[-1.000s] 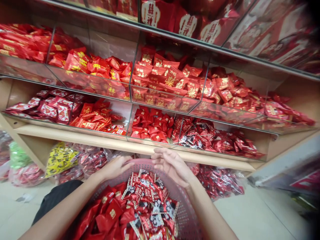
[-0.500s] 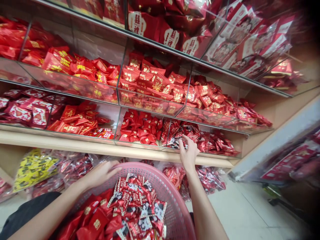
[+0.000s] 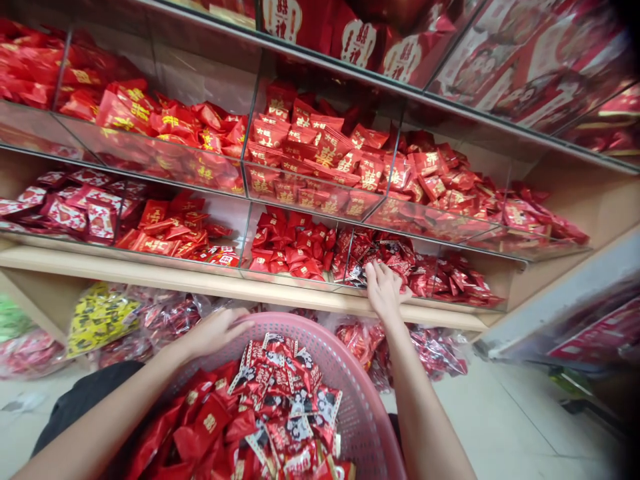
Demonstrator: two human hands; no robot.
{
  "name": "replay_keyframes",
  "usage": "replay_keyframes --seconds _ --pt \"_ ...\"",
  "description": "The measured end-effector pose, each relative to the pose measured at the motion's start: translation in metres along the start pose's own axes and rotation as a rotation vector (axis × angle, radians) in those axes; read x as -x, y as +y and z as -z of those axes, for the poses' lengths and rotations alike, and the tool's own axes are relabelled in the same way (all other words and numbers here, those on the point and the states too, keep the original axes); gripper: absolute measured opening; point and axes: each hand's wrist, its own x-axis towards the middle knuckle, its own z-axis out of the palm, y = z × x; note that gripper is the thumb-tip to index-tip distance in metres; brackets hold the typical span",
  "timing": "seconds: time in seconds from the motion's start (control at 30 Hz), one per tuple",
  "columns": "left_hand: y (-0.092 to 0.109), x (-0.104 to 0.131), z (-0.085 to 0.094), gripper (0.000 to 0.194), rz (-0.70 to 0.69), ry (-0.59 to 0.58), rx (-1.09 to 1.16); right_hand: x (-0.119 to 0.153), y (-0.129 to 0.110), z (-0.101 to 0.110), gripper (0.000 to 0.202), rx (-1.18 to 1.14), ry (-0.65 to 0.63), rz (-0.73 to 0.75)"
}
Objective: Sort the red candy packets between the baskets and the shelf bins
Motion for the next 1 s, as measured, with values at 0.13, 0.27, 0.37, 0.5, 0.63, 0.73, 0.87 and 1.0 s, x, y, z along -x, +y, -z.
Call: replay_keyframes --seconds 0.13,0.27,0.37,0.5,0.63,0.73,0.87,1.0 --pt "-0.001 0.0 0.0 0.042 0.002 0.004 0.01 0.005 0.004 0.004 0.052 -0.076 0.032 -0.012" --pt "0.0 0.0 0.0 0.042 -0.005 -0.003 -0.003 0.011 0.006 0.012 0.053 -0.165 0.113 0.059" --pt "0.002 -0.001 -0.001 0.043 -0.01 -0.003 -0.005 0.014 0.006 0.017 0.053 -0.257 0.179 0.179" --pt "0.004 -0.003 -0.004 0.045 -0.006 -0.001 -0.001 0.018 0.0 0.03 0.047 -0.372 0.322 0.237" --pt "0.005 -0.004 -0.005 0.045 0.0 -0.002 -0.012 0.026 -0.008 0.05 0.037 -0.617 0.435 0.187" --pt "0.004 -0.004 -0.006 0.044 -0.009 0.0 -0.02 0.038 -0.014 0.061 0.035 -0.843 0.192 0.089" --pt "0.004 -0.005 -0.007 0.042 -0.019 -0.003 -0.032 0.065 -0.034 0.057 0.027 -0.878 -0.516 0.069" --pt "0.005 -0.006 -0.007 0.044 -0.02 -0.006 -0.031 0.095 -0.055 0.031 0.024 -0.801 -1.064 0.261"
